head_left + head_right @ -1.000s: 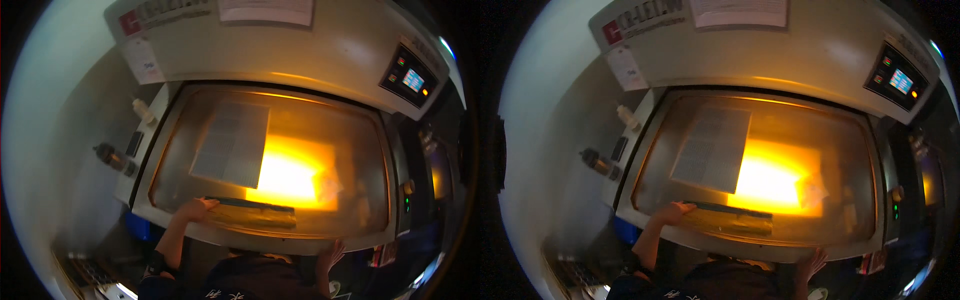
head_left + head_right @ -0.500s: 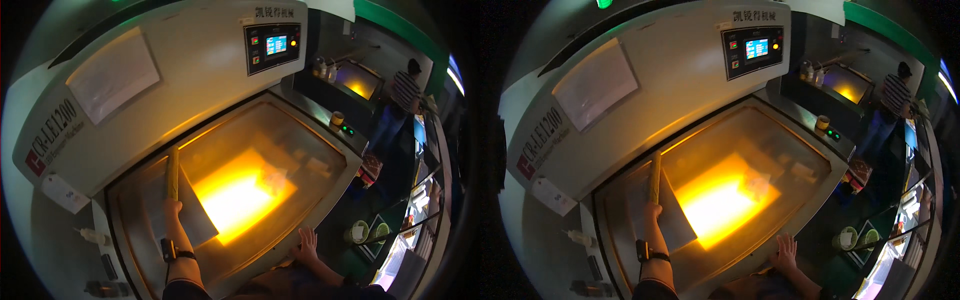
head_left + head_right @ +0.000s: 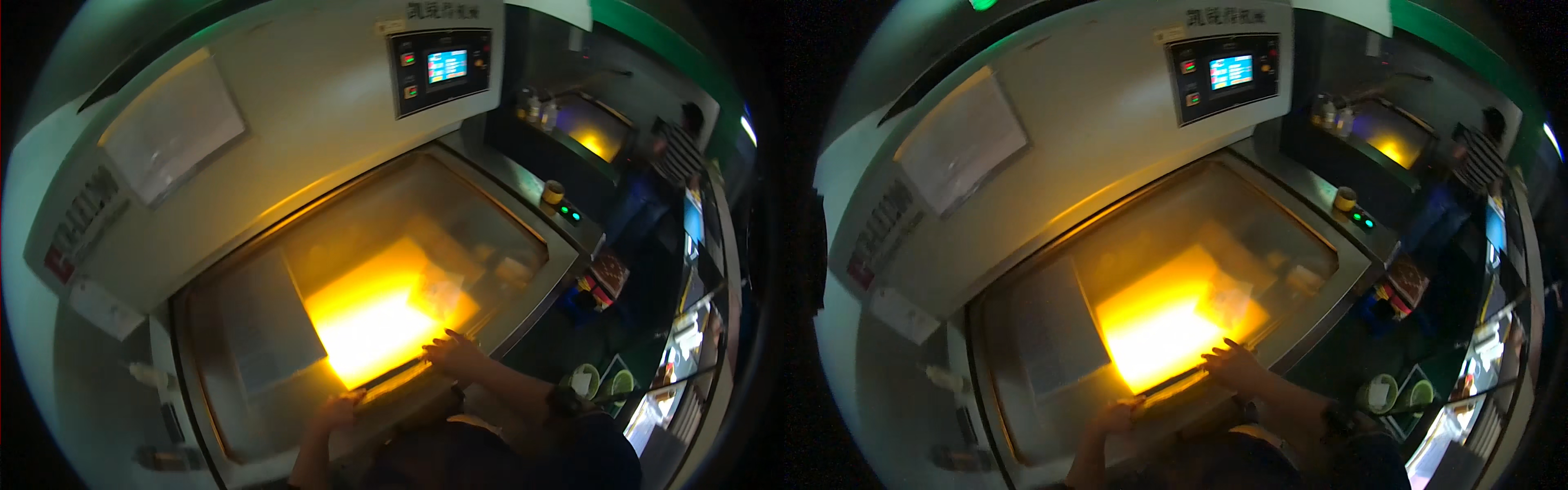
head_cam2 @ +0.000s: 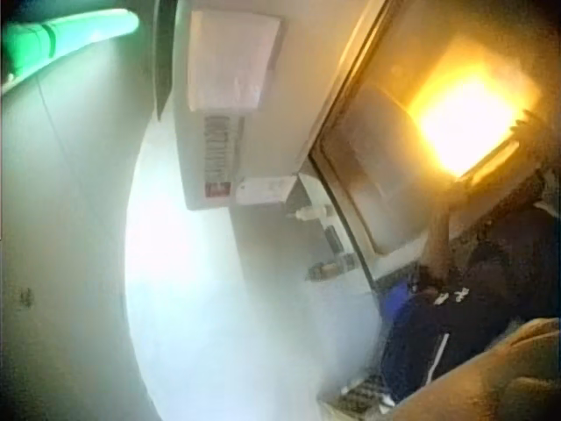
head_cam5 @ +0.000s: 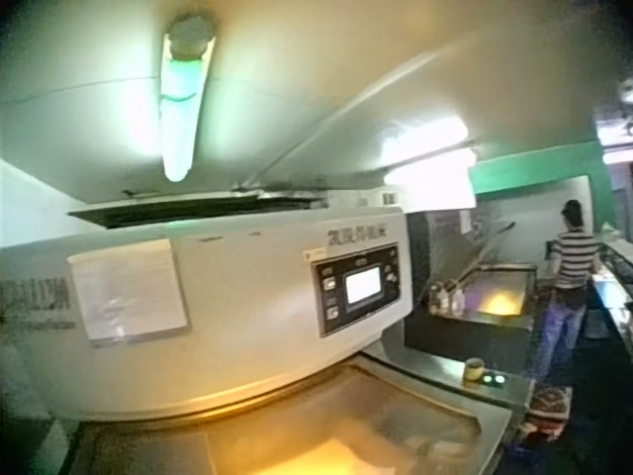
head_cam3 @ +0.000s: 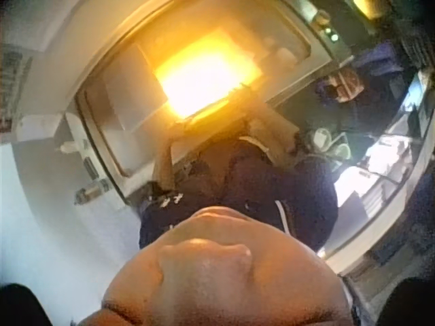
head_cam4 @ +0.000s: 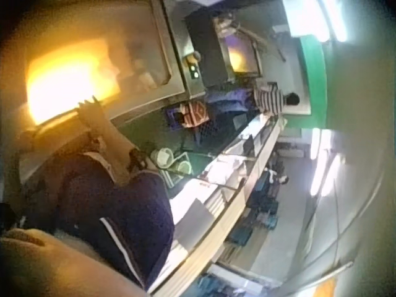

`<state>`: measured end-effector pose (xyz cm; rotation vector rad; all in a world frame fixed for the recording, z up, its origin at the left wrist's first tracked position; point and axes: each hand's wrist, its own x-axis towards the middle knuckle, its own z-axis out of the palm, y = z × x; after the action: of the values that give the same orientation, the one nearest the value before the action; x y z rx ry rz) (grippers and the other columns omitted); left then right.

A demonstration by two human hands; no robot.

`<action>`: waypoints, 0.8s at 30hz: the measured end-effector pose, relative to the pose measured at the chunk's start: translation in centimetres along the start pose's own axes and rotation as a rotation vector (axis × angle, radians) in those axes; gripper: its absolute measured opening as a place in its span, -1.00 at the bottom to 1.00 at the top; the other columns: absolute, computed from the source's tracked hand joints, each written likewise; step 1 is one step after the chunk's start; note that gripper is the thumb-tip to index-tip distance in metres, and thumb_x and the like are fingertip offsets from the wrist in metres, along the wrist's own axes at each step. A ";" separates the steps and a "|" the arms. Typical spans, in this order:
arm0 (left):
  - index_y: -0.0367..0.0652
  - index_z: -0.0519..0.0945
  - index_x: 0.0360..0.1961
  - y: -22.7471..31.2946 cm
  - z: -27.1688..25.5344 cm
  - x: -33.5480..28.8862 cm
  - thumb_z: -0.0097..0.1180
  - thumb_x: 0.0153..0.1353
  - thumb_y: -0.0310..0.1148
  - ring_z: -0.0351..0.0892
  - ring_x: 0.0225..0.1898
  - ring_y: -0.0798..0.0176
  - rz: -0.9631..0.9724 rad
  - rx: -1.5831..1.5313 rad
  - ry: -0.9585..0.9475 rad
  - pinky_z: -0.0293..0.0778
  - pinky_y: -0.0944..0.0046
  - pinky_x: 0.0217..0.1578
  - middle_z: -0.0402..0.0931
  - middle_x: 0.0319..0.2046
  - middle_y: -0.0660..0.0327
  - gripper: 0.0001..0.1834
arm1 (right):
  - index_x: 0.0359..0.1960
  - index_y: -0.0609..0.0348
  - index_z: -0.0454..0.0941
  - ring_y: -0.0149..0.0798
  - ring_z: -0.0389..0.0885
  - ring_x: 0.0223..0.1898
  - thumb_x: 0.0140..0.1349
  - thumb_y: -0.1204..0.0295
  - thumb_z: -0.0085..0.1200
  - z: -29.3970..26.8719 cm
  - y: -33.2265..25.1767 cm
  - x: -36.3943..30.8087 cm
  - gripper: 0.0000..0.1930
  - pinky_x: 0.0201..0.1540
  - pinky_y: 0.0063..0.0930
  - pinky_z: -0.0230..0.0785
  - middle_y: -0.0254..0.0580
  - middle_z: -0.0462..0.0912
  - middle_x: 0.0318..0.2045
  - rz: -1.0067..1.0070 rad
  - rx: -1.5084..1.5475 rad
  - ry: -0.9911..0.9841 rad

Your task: The recorder places circuit boards into a UV LED exposure machine, closes the lid, and operates the touchscreen controls.

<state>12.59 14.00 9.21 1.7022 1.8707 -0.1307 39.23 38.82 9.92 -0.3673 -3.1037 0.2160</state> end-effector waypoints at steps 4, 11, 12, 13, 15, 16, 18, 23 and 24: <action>0.11 0.18 0.42 3.5 -2.1 2.3 0.08 0.17 -0.27 0.41 0.24 -0.11 -0.267 -0.109 0.174 0.33 -0.23 0.19 0.34 0.31 0.19 -0.25 | 0.00 -0.10 0.60 -0.17 0.62 0.04 0.12 0.38 0.11 3.1 5.3 4.9 -0.64 0.04 -0.20 0.46 -0.30 0.64 0.04 -0.144 0.088 0.152; 0.14 0.06 0.46 11.3 3.3 0.2 0.37 -0.06 -0.31 -0.01 0.45 -0.15 -0.578 0.011 0.432 -0.01 -0.45 0.29 -0.03 0.48 0.21 0.05 | 0.13 -0.07 0.51 -0.02 0.41 0.27 -0.05 0.56 0.20 0.1 2.1 1.6 -0.41 0.29 0.04 0.18 -0.28 0.52 0.19 -0.167 0.086 0.123; 0.12 0.05 0.46 12.2 5.1 0.4 0.36 -0.03 -0.28 -0.03 0.45 -0.15 -0.601 0.034 0.483 -0.03 -0.45 0.30 -0.05 0.48 0.20 0.04 | 0.13 -0.09 0.50 -0.03 0.40 0.29 -0.02 0.59 0.17 1.0 2.5 0.6 -0.42 0.31 0.11 0.13 -0.32 0.51 0.20 -0.129 0.025 0.157; 0.10 0.05 0.46 13.0 6.3 0.9 0.34 -0.01 -0.24 -0.05 0.46 -0.15 -0.609 0.066 0.537 -0.05 -0.45 0.31 -0.08 0.49 0.19 0.02 | 0.13 -0.09 0.50 -0.03 0.40 0.29 -0.02 0.59 0.17 1.7 3.1 0.2 -0.42 0.31 0.11 0.13 -0.32 0.51 0.20 -0.186 0.037 0.139; 0.07 0.05 0.46 13.9 8.7 2.5 0.33 0.01 -0.20 -0.07 0.46 -0.16 -0.718 0.058 0.580 -0.05 -0.45 0.31 -0.10 0.49 0.16 0.00 | 0.13 -0.09 0.52 -0.04 0.46 0.24 0.05 0.58 0.13 3.6 4.6 0.0 -0.47 0.33 0.13 0.10 -0.32 0.54 0.18 -0.204 0.040 0.076; 0.04 0.06 0.46 14.6 9.8 2.7 0.31 0.03 -0.16 -0.09 0.47 -0.16 -0.763 0.076 0.619 -0.06 -0.45 0.31 -0.13 0.49 0.13 -0.01 | 0.13 -0.08 0.53 -0.06 0.46 0.24 0.07 0.55 0.11 5.8 5.7 -0.3 -0.49 0.33 0.11 0.10 -0.29 0.55 0.18 -0.213 0.111 0.009; 0.03 0.06 0.46 15.8 10.8 2.2 0.29 0.03 -0.13 -0.09 0.47 -0.15 -0.792 -0.028 0.577 -0.05 -0.43 0.31 -0.13 0.50 0.12 -0.01 | 0.15 -0.08 0.54 -0.09 0.46 0.24 0.17 0.46 0.00 12.4 9.1 -1.0 -0.55 0.34 0.09 0.09 -0.25 0.55 0.19 -0.147 0.216 -0.159; 0.01 0.00 0.48 18.4 15.9 -2.5 0.28 0.04 -0.05 -0.10 0.46 -0.20 -1.003 -0.365 0.405 0.11 -0.34 0.29 -0.17 0.50 0.10 0.04 | 0.16 -0.18 0.55 -0.11 0.40 0.30 0.34 0.42 -0.17 21.0 14.9 -3.7 -0.60 0.38 0.07 0.02 -0.29 0.53 0.22 -0.027 0.136 -0.177; 0.01 -0.04 0.49 18.9 17.6 -3.9 0.28 0.02 -0.06 -0.06 0.45 -0.20 -1.043 -0.366 0.373 0.15 -0.32 0.27 -0.16 0.50 0.08 0.07 | 0.19 -0.18 0.52 -0.11 0.37 0.32 0.33 0.45 -0.15 22.7 16.2 -3.9 -0.57 0.39 0.07 0.00 -0.30 0.49 0.25 -0.020 0.129 -0.159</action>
<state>36.53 5.90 2.73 0.4021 2.6798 0.1272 46.25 50.45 -14.72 -0.3318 -3.2240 0.4651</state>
